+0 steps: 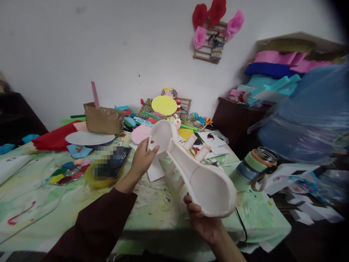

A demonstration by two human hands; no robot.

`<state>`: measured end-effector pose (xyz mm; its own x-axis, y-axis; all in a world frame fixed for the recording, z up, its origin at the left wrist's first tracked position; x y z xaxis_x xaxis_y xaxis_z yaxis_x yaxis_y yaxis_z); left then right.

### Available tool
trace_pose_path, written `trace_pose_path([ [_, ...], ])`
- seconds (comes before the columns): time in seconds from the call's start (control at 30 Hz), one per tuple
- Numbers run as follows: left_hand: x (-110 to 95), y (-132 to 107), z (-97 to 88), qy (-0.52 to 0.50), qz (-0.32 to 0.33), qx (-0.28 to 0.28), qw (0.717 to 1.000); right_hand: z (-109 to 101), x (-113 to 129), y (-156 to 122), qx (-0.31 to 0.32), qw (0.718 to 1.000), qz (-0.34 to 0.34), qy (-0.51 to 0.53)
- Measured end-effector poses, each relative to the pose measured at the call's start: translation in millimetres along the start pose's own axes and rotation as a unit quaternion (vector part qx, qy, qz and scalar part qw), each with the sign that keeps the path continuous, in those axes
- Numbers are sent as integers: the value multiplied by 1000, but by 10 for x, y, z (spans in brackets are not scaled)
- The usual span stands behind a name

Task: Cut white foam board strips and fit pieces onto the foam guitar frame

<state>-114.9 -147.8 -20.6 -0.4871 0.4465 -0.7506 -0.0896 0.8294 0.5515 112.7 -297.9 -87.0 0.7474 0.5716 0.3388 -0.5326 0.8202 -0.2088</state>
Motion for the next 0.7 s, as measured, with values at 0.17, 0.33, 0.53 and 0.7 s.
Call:
trace_pose_path([
  [0.17,-82,-49,228,72,83,102,989,-39,-402,230,-27,996,-16,84],
  [0.33,-27,-128,409,80,100,193,973,26,-736,333,-16,998,35,50],
  [0.53,58,-125,331,120,102,202,967,60,-929,116,98,922,185,-325],
  [0.7,107,-67,193,148,105,172,968,379,-565,-253,112,635,176,-744],
])
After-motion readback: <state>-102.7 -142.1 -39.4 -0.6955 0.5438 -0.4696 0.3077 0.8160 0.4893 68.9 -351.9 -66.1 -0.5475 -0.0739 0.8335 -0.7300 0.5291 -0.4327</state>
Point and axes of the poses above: each hand's wrist, its own y-axis towards the middle knuckle, its own z-axis out of the palm, x = y × z, the point moved 2 cm from there along y, towards the middle knuckle, and after that the axes turned 2 degrees about z, right-handed, at the moved point
